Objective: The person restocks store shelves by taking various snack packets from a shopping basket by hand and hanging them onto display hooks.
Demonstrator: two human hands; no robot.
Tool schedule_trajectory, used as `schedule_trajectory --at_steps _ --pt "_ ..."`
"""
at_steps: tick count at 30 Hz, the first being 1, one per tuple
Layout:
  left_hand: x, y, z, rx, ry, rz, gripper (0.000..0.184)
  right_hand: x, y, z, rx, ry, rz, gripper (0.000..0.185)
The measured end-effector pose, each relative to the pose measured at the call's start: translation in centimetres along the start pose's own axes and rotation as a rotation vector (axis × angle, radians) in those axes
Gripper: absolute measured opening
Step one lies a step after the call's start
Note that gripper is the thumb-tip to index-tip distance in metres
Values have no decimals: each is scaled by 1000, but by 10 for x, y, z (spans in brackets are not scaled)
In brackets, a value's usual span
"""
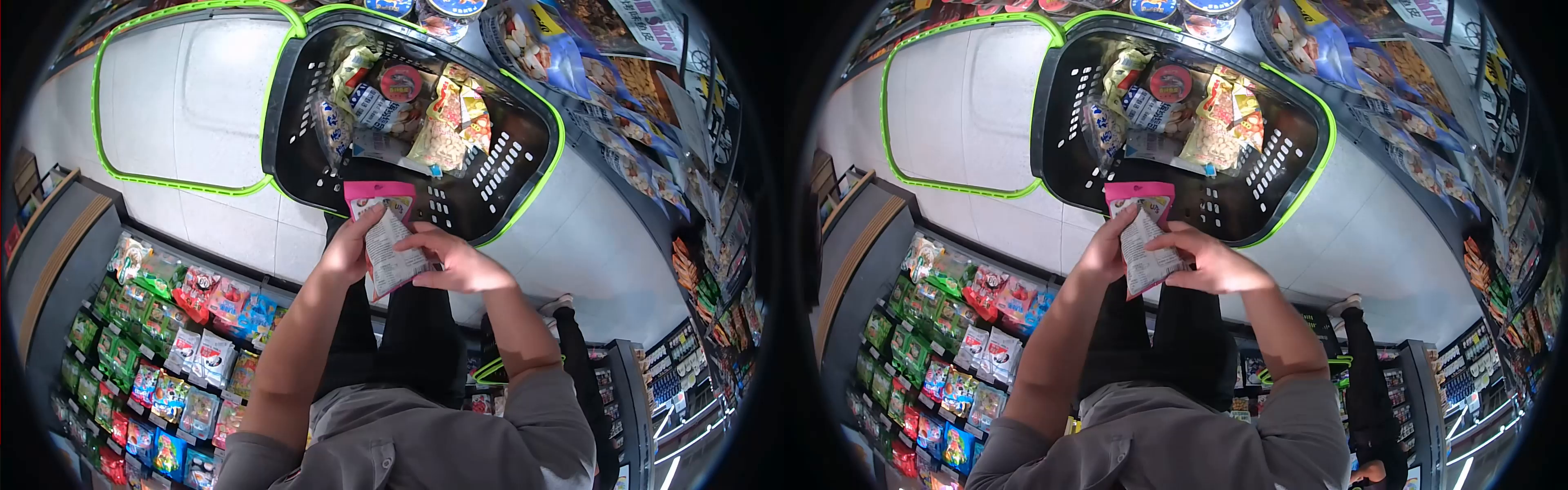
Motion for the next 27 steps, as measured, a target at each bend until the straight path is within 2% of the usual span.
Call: schedule_trajectory --at_steps 1,2,3,4,5,6,7,8,9,11,13,14,15,17,19,22,23,25,27 --pt "5 -6 0 61 20 85 46 -3 4 6 -107 24 34 58" --pt "15 -7 -3 93 93 96 41 10 -8 14 -191 113 305 57" --pt "17 -11 -6 98 99 96 41 33 -46 26 -37 186 449 55" --pt "23 -17 -12 99 143 139 42 50 -90 42 191 242 309 54" --pt "30 -23 -17 101 188 184 42 40 -137 52 550 23 -95 59" --pt "35 -17 -25 66 186 210 44 31 -177 49 1018 -38 -532 65" --pt "35 -25 -29 78 192 212 44 48 -207 55 1141 263 -657 74" --pt "34 -33 -33 81 197 222 45 64 -227 63 1218 422 -717 87" --pt "33 -42 -38 86 200 232 45 79 -240 72 1275 474 -836 96" --pt "34 -51 -47 129 188 204 44 96 -255 82 1263 698 -899 100" --pt "36 -50 -55 80 213 212 42 109 -264 90 1194 774 -868 104" --pt "35 -50 -59 91 181 170 38 112 -266 91 1184 785 -862 89" --pt "36 -50 -64 98 182 169 38 113 -266 92 1176 784 -863 89" --pt "34 -45 -72 65 130 227 39 113 -269 91 1102 785 -858 69" --pt "32 -41 -79 -15 117 248 44 102 -258 83 1160 672 -846 53" --pt "28 -25 -99 -104 144 263 53 88 -234 54 1215 487 -697 49" --pt "28 -21 -107 -119 154 264 53 90 -228 43 1228 494 -618 52" --pt "23 -14 -123 -98 110 160 55 90 -211 23 1196 311 -413 53" --pt "20 0 -137 -159 128 219 50 90 -178 3 1012 115 105 52"
Point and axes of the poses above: each hand's wrist, its own z-axis towards the middle knuckle, its own y-axis out of the palm, x = y × z, the point moved 9 cm from there along z, towards the middle knuckle, and after that the axes turned 11 degrees about y, right-handed, at the moved point
